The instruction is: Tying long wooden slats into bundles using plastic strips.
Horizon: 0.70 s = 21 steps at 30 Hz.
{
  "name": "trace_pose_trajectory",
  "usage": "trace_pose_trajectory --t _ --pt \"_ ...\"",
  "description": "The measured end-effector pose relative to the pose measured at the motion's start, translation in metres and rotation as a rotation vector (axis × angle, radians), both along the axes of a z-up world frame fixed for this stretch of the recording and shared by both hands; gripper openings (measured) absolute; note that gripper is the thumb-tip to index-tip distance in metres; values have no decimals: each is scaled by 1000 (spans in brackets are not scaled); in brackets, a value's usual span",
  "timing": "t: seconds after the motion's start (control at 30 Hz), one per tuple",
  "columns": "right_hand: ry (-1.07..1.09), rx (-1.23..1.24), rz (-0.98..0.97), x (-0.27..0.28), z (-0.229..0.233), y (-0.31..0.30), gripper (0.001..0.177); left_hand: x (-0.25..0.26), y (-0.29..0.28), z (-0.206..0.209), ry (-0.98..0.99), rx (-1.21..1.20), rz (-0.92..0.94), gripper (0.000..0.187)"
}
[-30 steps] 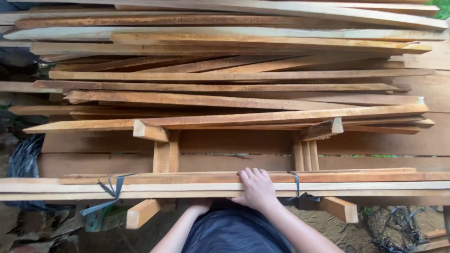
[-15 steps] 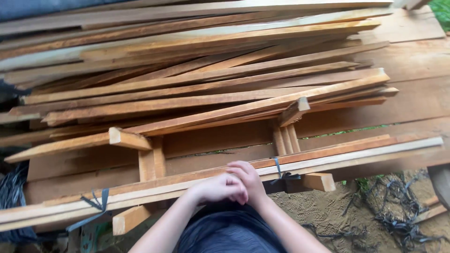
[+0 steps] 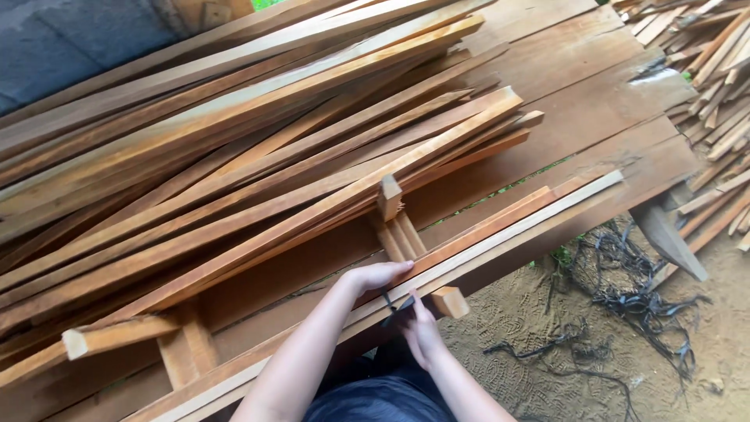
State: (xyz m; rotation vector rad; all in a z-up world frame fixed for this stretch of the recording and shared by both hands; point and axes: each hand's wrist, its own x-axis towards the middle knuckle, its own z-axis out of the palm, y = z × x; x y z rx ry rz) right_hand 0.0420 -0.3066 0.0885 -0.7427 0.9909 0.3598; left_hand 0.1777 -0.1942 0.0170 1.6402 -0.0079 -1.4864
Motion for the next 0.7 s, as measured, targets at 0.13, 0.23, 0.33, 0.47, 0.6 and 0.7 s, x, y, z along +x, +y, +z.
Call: trace_pose_trajectory --t 0.13,0.23,0.33,0.47,0.6,0.7 --pt "71 99 -36 33 35 1 76 6 -15 13 20 136 -32 92" --pt "100 111 26 49 41 -2 81 9 -15 10 -4 202 -82 98" --pt "118 110 52 48 39 -6 78 7 -16 8 -20 191 -100 98" --pt "123 139 42 47 30 -12 72 12 -17 12 27 138 -65 88" --pt "94 179 -15 42 25 -5 78 4 -12 10 -33 200 -59 88" --pt "92 215 -25 47 21 -8 82 5 -13 6 22 197 -83 91"
